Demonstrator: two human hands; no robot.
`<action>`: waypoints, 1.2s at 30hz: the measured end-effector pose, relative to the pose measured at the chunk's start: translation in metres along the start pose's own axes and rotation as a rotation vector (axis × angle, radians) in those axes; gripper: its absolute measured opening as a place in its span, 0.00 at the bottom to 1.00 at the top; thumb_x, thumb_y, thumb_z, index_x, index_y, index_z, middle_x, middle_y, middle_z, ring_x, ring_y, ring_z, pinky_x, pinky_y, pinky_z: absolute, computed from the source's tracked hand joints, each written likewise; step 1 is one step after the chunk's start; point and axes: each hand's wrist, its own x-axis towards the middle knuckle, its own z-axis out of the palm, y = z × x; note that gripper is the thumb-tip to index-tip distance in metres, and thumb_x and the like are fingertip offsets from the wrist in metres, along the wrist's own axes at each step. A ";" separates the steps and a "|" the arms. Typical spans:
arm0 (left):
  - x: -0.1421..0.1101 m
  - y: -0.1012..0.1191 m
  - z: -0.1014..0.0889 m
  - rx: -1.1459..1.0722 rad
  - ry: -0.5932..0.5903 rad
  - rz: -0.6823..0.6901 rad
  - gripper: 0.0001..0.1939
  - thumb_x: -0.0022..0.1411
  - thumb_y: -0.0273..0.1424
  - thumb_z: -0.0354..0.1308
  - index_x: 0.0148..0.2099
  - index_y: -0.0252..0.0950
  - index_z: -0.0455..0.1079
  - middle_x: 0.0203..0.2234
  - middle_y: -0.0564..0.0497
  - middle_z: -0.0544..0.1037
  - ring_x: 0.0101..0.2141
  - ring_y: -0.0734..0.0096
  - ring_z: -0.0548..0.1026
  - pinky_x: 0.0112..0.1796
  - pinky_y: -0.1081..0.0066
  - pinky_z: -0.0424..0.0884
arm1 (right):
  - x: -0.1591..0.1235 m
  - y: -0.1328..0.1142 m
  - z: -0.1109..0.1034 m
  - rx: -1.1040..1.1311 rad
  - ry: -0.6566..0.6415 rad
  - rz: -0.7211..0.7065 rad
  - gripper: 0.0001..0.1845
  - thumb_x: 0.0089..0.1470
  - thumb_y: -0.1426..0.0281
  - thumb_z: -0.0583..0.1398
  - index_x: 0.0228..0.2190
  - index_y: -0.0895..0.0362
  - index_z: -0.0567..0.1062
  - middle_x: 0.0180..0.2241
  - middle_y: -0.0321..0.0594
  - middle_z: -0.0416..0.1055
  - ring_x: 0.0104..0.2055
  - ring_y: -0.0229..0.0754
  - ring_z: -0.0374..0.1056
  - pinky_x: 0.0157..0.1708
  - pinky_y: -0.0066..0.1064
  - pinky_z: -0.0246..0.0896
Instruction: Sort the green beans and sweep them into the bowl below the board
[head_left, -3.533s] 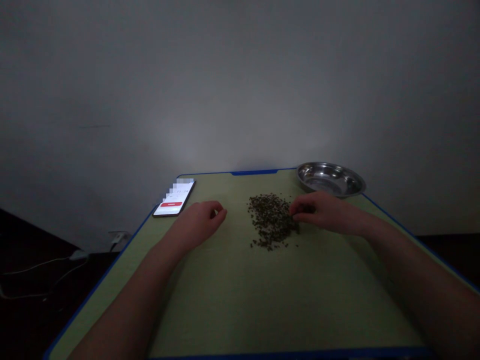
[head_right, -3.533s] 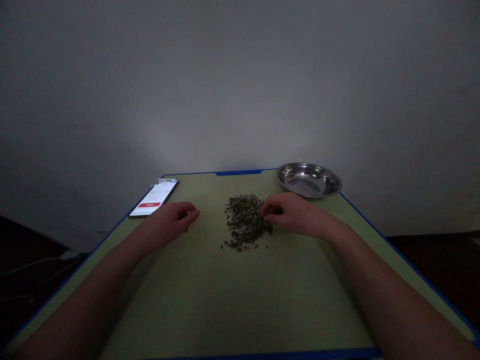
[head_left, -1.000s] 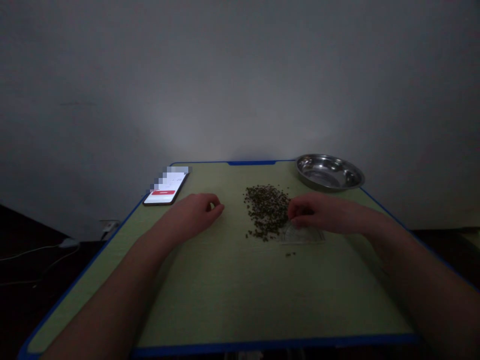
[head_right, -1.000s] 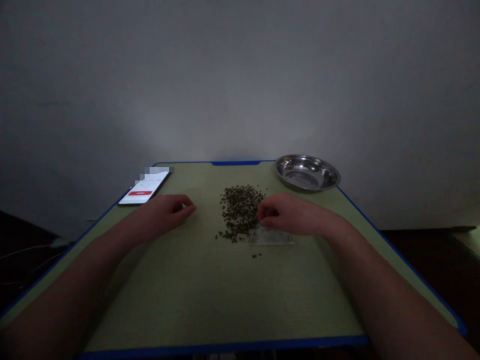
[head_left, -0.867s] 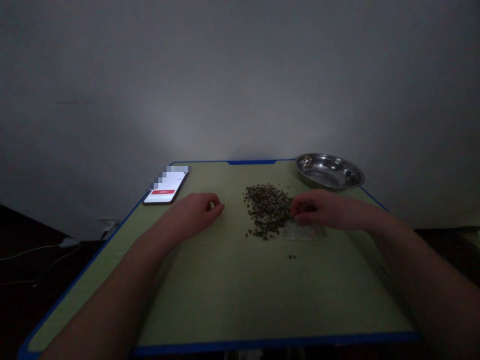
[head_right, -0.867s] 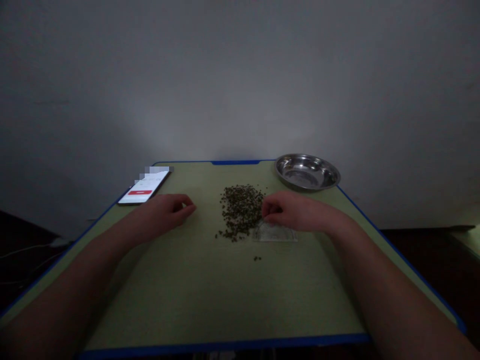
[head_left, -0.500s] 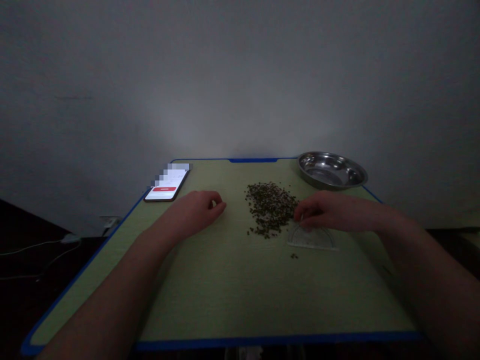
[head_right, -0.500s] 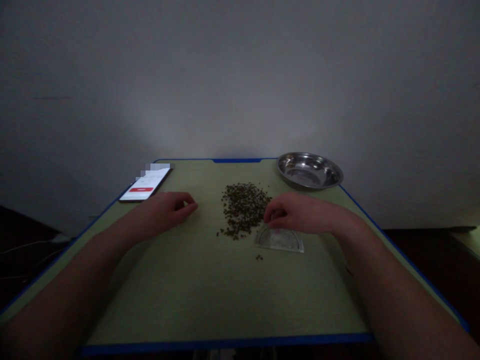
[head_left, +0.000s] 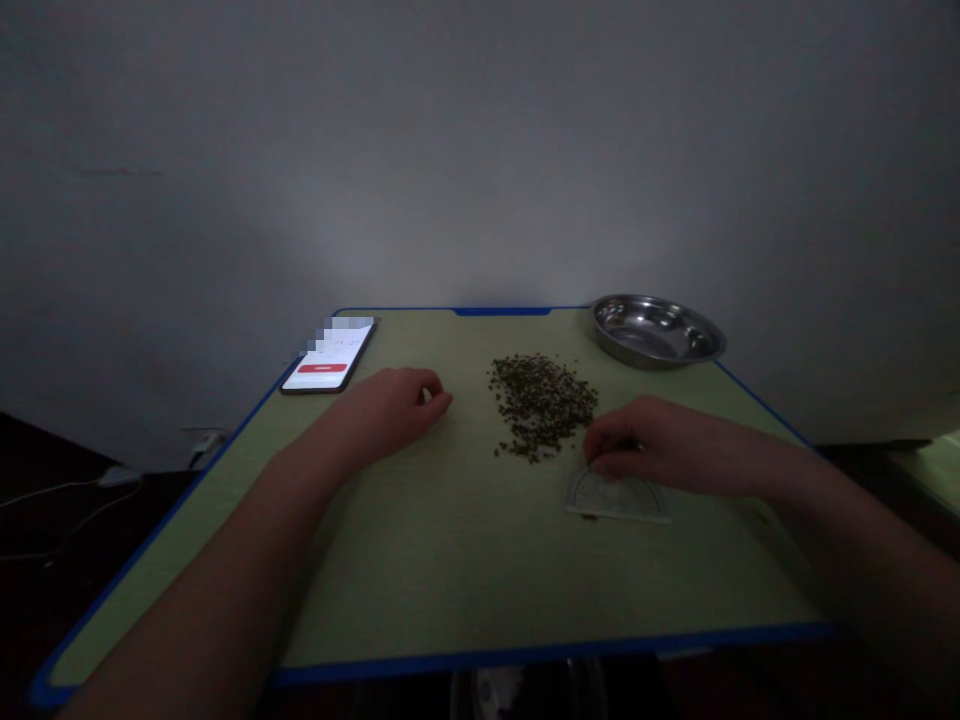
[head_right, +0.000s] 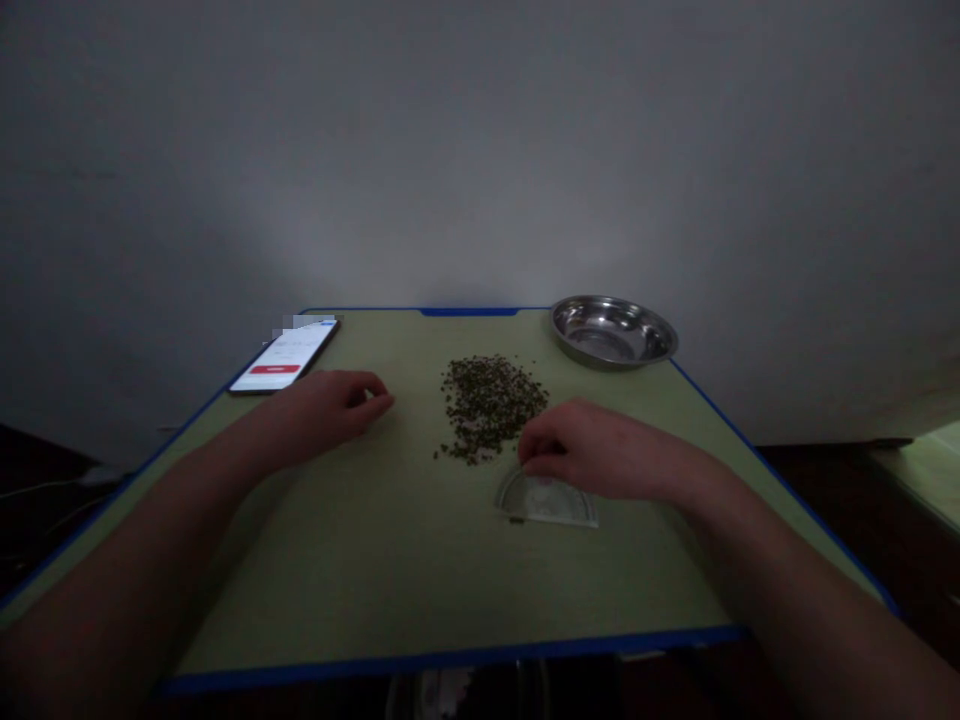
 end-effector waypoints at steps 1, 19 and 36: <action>0.000 0.000 0.000 0.000 0.004 0.004 0.20 0.61 0.44 0.45 0.40 0.37 0.73 0.30 0.46 0.80 0.27 0.67 0.73 0.27 0.69 0.62 | -0.001 -0.002 0.002 0.007 -0.004 -0.002 0.09 0.55 0.67 0.57 0.31 0.57 0.77 0.27 0.37 0.73 0.27 0.39 0.66 0.26 0.29 0.56; 0.003 -0.003 0.004 0.011 0.029 0.050 0.21 0.60 0.44 0.45 0.41 0.36 0.74 0.32 0.45 0.80 0.29 0.65 0.74 0.29 0.68 0.63 | -0.022 -0.038 0.032 0.019 -0.034 0.075 0.08 0.55 0.65 0.58 0.28 0.55 0.74 0.27 0.34 0.73 0.28 0.37 0.66 0.26 0.28 0.54; 0.001 -0.001 0.004 0.002 0.026 0.043 0.20 0.60 0.42 0.46 0.41 0.36 0.74 0.33 0.44 0.79 0.30 0.63 0.74 0.31 0.67 0.64 | -0.017 -0.055 0.037 0.041 -0.090 0.036 0.06 0.55 0.66 0.59 0.31 0.53 0.76 0.31 0.34 0.74 0.32 0.38 0.68 0.30 0.28 0.57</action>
